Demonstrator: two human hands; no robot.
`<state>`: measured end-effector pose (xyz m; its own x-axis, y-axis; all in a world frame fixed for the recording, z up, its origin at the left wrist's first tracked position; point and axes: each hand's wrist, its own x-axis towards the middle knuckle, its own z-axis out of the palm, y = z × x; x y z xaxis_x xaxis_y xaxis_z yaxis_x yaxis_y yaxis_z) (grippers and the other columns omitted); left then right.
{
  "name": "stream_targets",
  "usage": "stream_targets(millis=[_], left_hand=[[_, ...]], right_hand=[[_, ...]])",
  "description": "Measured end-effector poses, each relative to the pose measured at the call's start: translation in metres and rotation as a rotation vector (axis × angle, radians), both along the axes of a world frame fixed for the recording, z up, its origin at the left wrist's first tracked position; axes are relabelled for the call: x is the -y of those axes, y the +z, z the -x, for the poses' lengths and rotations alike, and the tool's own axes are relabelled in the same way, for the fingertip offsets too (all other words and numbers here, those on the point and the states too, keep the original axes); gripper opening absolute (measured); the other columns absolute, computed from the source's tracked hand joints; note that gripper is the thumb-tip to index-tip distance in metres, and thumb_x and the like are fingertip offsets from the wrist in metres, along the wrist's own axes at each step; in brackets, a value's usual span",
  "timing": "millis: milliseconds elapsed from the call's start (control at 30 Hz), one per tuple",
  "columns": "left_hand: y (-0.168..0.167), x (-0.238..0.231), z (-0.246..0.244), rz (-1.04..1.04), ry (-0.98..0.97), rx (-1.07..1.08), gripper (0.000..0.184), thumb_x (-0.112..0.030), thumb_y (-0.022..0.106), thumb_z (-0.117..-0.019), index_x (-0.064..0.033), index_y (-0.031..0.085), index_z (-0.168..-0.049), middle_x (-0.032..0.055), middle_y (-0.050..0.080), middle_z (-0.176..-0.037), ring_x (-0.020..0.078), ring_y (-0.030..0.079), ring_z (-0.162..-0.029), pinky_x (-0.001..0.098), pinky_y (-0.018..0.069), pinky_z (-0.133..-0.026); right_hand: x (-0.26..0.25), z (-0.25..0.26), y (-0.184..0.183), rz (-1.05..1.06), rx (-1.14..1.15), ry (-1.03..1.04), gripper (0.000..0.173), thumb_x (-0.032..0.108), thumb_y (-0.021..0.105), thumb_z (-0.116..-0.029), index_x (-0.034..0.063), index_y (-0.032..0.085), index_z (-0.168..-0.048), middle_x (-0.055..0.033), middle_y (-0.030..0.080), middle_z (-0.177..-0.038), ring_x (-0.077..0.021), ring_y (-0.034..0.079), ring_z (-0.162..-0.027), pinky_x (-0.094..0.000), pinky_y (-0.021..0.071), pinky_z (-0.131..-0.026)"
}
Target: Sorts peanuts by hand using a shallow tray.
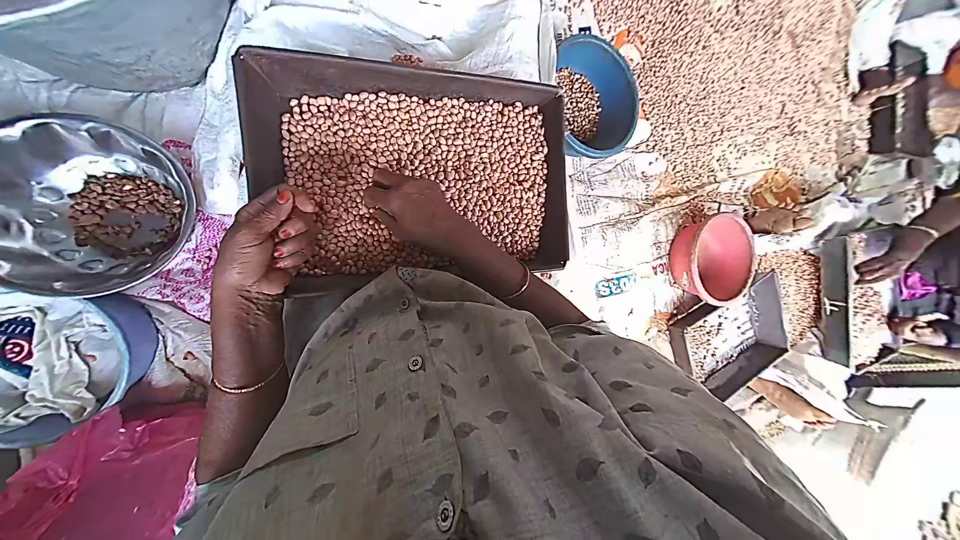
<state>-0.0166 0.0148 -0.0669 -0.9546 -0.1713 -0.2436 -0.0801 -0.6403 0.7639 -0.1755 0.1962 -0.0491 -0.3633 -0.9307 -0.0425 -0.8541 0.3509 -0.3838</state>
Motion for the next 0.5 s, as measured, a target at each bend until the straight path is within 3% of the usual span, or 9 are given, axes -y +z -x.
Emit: stream_targets(millis=[100, 200, 267, 333, 400, 433, 500], left_hand=[[-0.001, -0.004, -0.003, 0.060, 0.031, 0.060, 0.041, -0.034, 0.028, -0.1119, -0.0153, 0.063, -0.107, -0.0107, 0.043, -0.062, -0.0026, 0.030, -0.040, 0.0106, 0.0260, -0.037], [0.007, -0.005, 0.006, 0.133, -0.032, 0.154, 0.058, -0.044, 0.016, -0.1117, -0.0128, 0.064, -0.118, -0.0097, 0.053, -0.071, -0.0047, 0.034, -0.043, 0.0088, 0.0266, -0.038], [0.010, -0.008, 0.011, 0.176, -0.075, 0.196, 0.063, -0.048, 0.013, -0.1109, -0.0131, 0.066, -0.118, -0.0076, 0.062, -0.079, -0.0046, 0.038, -0.044, 0.0088, 0.0293, -0.038], [0.014, -0.018, 0.017, 0.166, -0.133, 0.207, 0.063, -0.048, 0.011, -0.1106, -0.0173, 0.066, -0.108, -0.0074, 0.067, -0.079, -0.0047, 0.042, -0.044, 0.0096, 0.0330, -0.038], [0.016, -0.031, 0.021, 0.121, -0.250, 0.160, 0.062, -0.045, 0.014, -0.1112, -0.0157, 0.068, -0.108, -0.0055, 0.066, -0.078, -0.0041, 0.043, -0.045, 0.0100, 0.0349, -0.039], [0.016, -0.037, 0.023, 0.105, -0.306, 0.119, 0.056, -0.041, 0.020, -0.1117, -0.0124, 0.069, -0.113, -0.0044, 0.065, -0.080, -0.0039, 0.043, -0.045, 0.0096, 0.0353, -0.039], [0.017, -0.048, 0.029, 0.068, -0.338, 0.089, 0.036, -0.033, 0.040, -0.1095, -0.0124, 0.068, -0.106, -0.0078, 0.056, -0.069, -0.0047, 0.039, -0.042, 0.0090, 0.0335, -0.037]], right_hand=[[-0.003, 0.005, 0.003, 0.094, 0.097, -0.064, 0.018, 0.009, 0.062, -0.0949, 0.0045, 0.074, -0.108, -0.0168, 0.065, -0.120, -0.0304, 0.070, -0.093, -0.0461, 0.0585, -0.071], [-0.005, 0.005, 0.013, 0.389, 0.187, -0.092, 0.012, 0.003, 0.065, -0.0915, -0.0018, 0.071, -0.100, -0.0182, 0.069, -0.113, -0.0285, 0.071, -0.093, -0.0431, 0.0596, -0.076], [-0.006, -0.003, 0.028, 0.580, 0.307, -0.017, 0.010, -0.002, 0.065, -0.0909, -0.0054, 0.071, -0.098, -0.0188, 0.070, -0.105, -0.0250, 0.069, -0.087, -0.0386, 0.0586, -0.075], [-0.009, -0.010, 0.038, 0.679, 0.395, 0.068, 0.017, -0.003, 0.065, -0.0921, -0.0082, 0.072, -0.107, -0.0194, 0.071, -0.107, -0.0219, 0.070, -0.087, -0.0345, 0.0591, -0.076], [-0.024, -0.005, 0.046, 0.725, 0.398, 0.020, 0.023, -0.002, 0.064, -0.0942, -0.0108, 0.070, -0.114, -0.0204, 0.072, -0.108, -0.0218, 0.072, -0.090, -0.0340, 0.0599, -0.082], [-0.037, 0.002, 0.048, 0.763, 0.371, -0.054, 0.022, -0.002, 0.062, -0.0953, -0.0121, 0.070, -0.114, -0.0211, 0.072, -0.106, -0.0220, 0.072, -0.089, -0.0346, 0.0613, -0.081], [-0.073, 0.025, 0.049, 0.808, 0.322, -0.256, 0.020, -0.004, 0.058, -0.0975, -0.0126, 0.069, -0.112, -0.0207, 0.072, -0.103, -0.0201, 0.072, -0.083, -0.0340, 0.0625, -0.076]])
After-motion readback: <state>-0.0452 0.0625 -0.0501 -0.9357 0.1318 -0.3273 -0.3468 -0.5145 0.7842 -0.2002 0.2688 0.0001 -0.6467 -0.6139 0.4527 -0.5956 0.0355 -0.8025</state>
